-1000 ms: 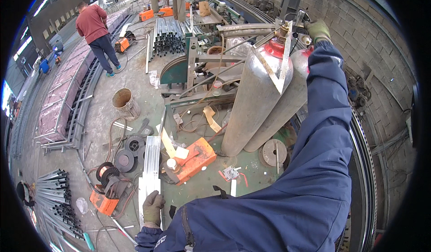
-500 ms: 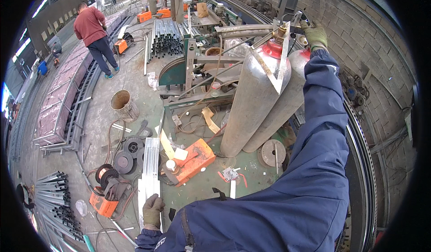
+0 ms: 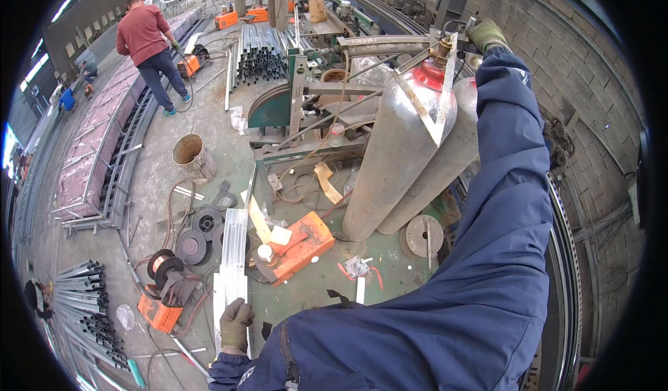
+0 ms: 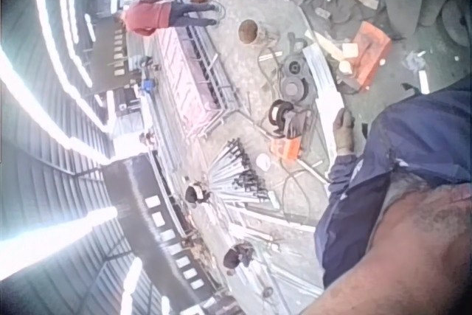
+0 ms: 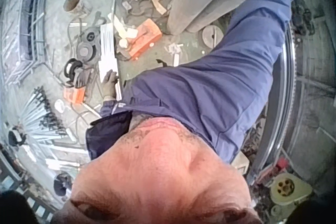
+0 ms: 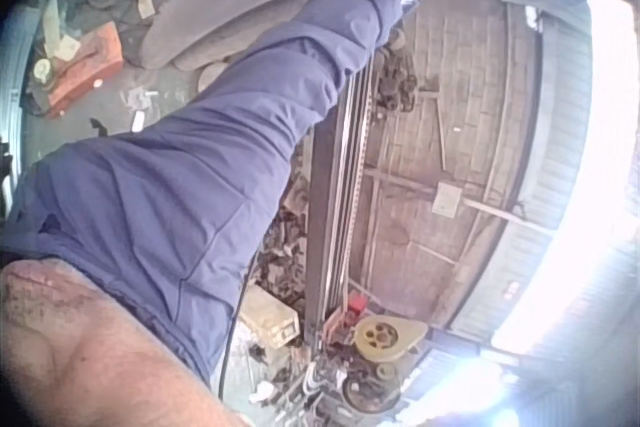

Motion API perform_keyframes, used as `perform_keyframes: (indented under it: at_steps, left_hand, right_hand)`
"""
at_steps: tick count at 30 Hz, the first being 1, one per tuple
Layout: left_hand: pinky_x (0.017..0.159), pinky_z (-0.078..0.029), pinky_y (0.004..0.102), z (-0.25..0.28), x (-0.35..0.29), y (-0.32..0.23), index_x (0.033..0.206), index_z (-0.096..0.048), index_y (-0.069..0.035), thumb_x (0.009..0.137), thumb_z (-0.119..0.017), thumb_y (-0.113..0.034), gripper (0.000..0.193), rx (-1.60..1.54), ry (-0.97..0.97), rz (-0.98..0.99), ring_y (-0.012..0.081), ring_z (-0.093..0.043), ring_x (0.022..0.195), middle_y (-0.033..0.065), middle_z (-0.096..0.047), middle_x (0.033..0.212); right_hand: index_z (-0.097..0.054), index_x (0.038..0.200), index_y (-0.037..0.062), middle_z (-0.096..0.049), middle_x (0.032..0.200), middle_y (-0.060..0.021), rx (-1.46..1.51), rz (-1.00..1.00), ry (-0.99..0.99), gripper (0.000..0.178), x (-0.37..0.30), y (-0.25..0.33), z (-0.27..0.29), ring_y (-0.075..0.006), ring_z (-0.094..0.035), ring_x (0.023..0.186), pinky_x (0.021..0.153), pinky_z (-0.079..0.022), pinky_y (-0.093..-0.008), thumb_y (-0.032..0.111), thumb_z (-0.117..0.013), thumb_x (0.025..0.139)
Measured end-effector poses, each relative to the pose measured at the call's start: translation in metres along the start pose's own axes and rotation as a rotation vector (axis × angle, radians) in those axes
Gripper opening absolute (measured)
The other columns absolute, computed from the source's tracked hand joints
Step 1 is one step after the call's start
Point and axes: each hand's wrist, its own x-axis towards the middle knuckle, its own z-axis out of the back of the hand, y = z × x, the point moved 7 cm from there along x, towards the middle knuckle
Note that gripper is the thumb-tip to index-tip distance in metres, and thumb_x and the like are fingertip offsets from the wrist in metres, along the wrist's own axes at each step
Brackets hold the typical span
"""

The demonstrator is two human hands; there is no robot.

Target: The person welds metal frame components on the floor of a workshop. They position metal bars, use a welding torch to join them, and then move to a gas cylinder to adjust the valve.

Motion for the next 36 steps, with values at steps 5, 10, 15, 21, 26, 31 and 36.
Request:
perform_keyframes:
  at_steps: [5,10,15,21,26,31,36]
  left_hand:
    - [0.071,-0.053,0.0277,0.009,-0.004,0.003,0.136,-0.060,0.005,0.096,-0.074,-0.019,0.048,0.002,-0.041,0.014,0.0151,-0.068,0.082,0.0080,-0.072,0.103]
    - [0.069,-0.051,0.0277,0.009,0.000,0.008,0.135,-0.061,0.006,0.096,-0.073,-0.018,0.047,-0.027,-0.035,0.017,0.0150,-0.066,0.081,0.0083,-0.072,0.100]
    - [0.068,-0.051,0.0274,0.004,0.002,0.009,0.135,-0.061,0.006,0.096,-0.074,-0.018,0.047,-0.008,0.000,0.017,0.0149,-0.065,0.079,0.0083,-0.072,0.099]
    - [0.068,-0.054,0.0266,0.004,-0.001,0.019,0.133,-0.063,0.002,0.095,-0.075,-0.019,0.045,0.019,0.012,0.001,0.0138,-0.069,0.079,0.0067,-0.073,0.101]
    - [0.073,-0.049,0.0292,-0.003,-0.033,-0.015,0.121,-0.070,0.005,0.097,-0.068,-0.027,0.040,0.118,0.009,-0.026,0.0135,-0.061,0.081,0.0058,-0.069,0.092]
    - [0.091,-0.052,0.0312,0.017,-0.051,-0.012,0.132,-0.065,0.002,0.095,-0.072,-0.031,0.050,0.197,-0.040,-0.019,0.0179,-0.066,0.100,0.0115,-0.072,0.110]
    - [0.092,-0.055,0.0350,0.062,-0.102,0.052,0.134,-0.064,0.000,0.094,-0.071,-0.038,0.056,0.142,-0.276,-0.017,0.0232,-0.070,0.103,0.0155,-0.074,0.113]
  right_hand:
    - [-0.069,0.136,0.0146,-0.068,0.136,-0.0178,0.250,0.117,-0.015,0.056,-0.029,-0.011,-0.013,-0.0348,-0.062,0.130,0.109,-0.048,-0.0418,0.048,-0.068,0.091]
    - [-0.069,0.136,0.0142,-0.070,0.132,-0.0176,0.277,-0.007,-0.169,0.058,-0.064,-0.034,0.000,-0.0339,-0.064,0.127,0.107,-0.049,-0.0414,0.052,-0.068,0.092]
    - [-0.073,0.127,0.0121,-0.076,0.115,-0.0164,0.415,-0.080,-0.280,0.051,-0.108,-0.059,-0.001,-0.0342,-0.071,0.112,0.096,-0.054,-0.0424,0.050,-0.067,0.093]
    - [-0.075,0.120,0.0065,-0.077,0.110,-0.0163,0.689,0.091,-0.390,0.038,-0.200,-0.036,0.007,-0.0300,-0.074,0.105,0.092,-0.055,-0.0374,0.036,-0.068,0.098]
    - [-0.070,0.126,-0.0022,-0.076,0.111,-0.0123,1.109,0.347,-0.472,0.028,-0.316,0.048,0.020,-0.0154,-0.072,0.099,0.087,-0.057,-0.0288,0.010,-0.068,0.101]
    - [-0.066,0.131,-0.0050,-0.073,0.112,-0.0086,1.468,0.404,0.013,0.029,-0.399,0.138,-0.034,-0.0113,-0.068,0.097,0.087,-0.056,-0.0252,0.005,-0.063,0.105]
    - [-0.064,0.136,-0.0037,-0.070,0.121,-0.0101,1.424,0.481,0.520,0.036,-0.504,0.248,-0.082,-0.0135,-0.068,0.096,0.087,-0.055,-0.0265,0.017,-0.060,0.108]
